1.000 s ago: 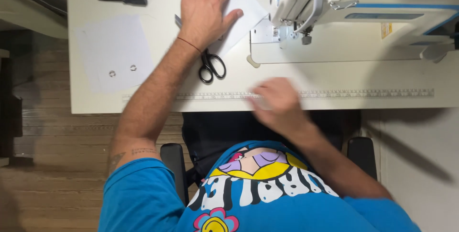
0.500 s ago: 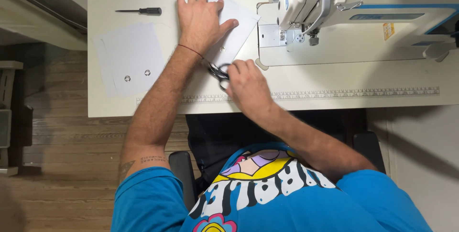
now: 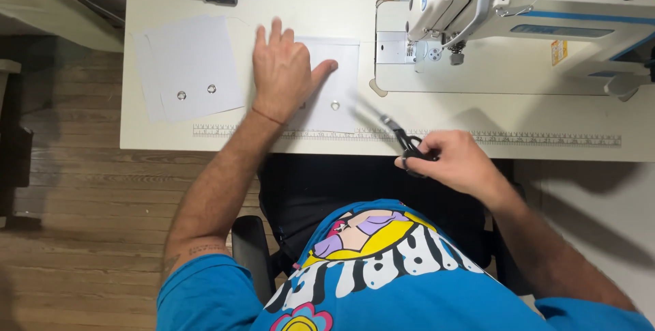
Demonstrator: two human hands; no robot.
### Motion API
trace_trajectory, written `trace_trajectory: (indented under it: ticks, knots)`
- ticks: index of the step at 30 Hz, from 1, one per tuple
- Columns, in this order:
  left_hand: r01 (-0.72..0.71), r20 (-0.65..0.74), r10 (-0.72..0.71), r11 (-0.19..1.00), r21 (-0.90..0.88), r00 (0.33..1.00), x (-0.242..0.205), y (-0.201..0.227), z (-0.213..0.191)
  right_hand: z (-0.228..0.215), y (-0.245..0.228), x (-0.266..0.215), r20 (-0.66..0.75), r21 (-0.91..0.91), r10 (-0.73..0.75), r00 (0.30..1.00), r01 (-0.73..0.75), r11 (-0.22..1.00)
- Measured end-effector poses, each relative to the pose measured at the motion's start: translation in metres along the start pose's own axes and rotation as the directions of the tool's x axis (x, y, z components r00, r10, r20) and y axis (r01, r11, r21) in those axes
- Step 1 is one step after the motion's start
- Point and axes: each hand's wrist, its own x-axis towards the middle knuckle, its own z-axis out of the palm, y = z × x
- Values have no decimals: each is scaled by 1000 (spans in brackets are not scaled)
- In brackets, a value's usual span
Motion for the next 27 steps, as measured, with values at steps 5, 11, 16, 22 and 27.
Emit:
trace_trajectory:
  ticks: [5, 11, 16, 22, 27]
  knots:
    - [-39, -322, -37, 973, -227, 946, -32, 2, 0, 11, 4, 0, 154, 886, -62, 986, -110, 449]
    - [-139, -281, -44, 790, -597, 959, -43, -6, -4, 14, -4, 23, 245, 922, -181, 953, -171, 346]
    - [-129, -267, -85, 712, -690, 960, -47, -4, 0, 12, -5, 31, 270, 917, -143, 952, -209, 341]
    - [-167, -335, -96, 721, -672, 937, -49, 0, 4, 20, -3, 33, 270, 926, -125, 955, -222, 304]
    - [-155, -307, -67, 749, -644, 949, -45, 1, 2, 21, 1, 37, 262, 931, -114, 958, -220, 292]
